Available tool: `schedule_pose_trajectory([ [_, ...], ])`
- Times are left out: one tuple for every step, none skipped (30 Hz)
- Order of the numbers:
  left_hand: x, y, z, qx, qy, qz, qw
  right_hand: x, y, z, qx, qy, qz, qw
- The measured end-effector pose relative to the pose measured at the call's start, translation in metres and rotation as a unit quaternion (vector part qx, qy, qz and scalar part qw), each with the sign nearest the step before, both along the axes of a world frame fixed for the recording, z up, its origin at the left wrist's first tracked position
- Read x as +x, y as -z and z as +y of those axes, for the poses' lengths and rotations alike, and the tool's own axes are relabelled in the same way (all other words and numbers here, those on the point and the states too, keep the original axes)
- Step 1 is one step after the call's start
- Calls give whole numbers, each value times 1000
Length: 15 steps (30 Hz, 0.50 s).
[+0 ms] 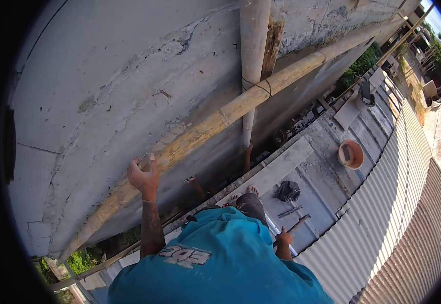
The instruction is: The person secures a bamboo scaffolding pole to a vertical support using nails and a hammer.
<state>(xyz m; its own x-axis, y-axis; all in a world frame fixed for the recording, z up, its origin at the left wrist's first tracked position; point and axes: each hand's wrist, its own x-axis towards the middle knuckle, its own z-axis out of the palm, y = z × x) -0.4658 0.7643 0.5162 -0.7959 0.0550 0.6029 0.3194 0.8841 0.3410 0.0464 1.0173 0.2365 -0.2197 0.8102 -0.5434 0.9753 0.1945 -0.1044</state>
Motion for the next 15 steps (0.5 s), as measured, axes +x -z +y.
schedule_pose_trajectory([
  [10, -7, -1, 20, 1, 5, 1000, 4, 1, 2, -19, 80, 17, 996],
  [17, -11, -2, 42, 3, 12, 999, 8, 1, 4, -30, 160, 35, 986],
  [23, -10, -4, 47, -9, 5, 999, -13, -6, 15, -96, 457, 123, 876],
  [28, -7, -6, 52, -19, -4, 998, -20, -10, 21, -94, 455, 134, 875],
  [32, -2, -9, 58, -29, -12, 998, -25, -14, 27, -91, 454, 146, 874],
  [31, 5, -12, 56, -28, -4, 998, -30, -18, 31, -88, 452, 157, 874],
  [26, 15, -14, 55, -27, 7, 998, -39, -22, 34, -71, 457, 176, 869],
  [20, 23, -15, 55, -26, 19, 998, -49, -26, 36, -53, 461, 197, 863],
  [14, 28, -16, 39, -33, 53, 997, -59, -28, 39, -34, 467, 218, 856],
  [8, 33, -16, 24, -38, 87, 995, -64, -29, 43, -37, 412, 182, 892],
  [7, 36, -16, 9, -41, 118, 992, -64, -29, 50, -39, 356, 143, 922],
  [7, 37, -15, 10, -50, 123, 991, -68, -29, 55, -42, 300, 106, 947],
  [6, 38, -14, 11, -58, 127, 990, -73, -30, 56, -44, 280, 128, 950],
  [7, 39, -13, 11, -67, 130, 989, -79, -31, 58, -47, 260, 148, 953],
  [6, 40, -13, 4, -69, 127, 989, -89, -29, 60, -50, 239, 171, 954],
])
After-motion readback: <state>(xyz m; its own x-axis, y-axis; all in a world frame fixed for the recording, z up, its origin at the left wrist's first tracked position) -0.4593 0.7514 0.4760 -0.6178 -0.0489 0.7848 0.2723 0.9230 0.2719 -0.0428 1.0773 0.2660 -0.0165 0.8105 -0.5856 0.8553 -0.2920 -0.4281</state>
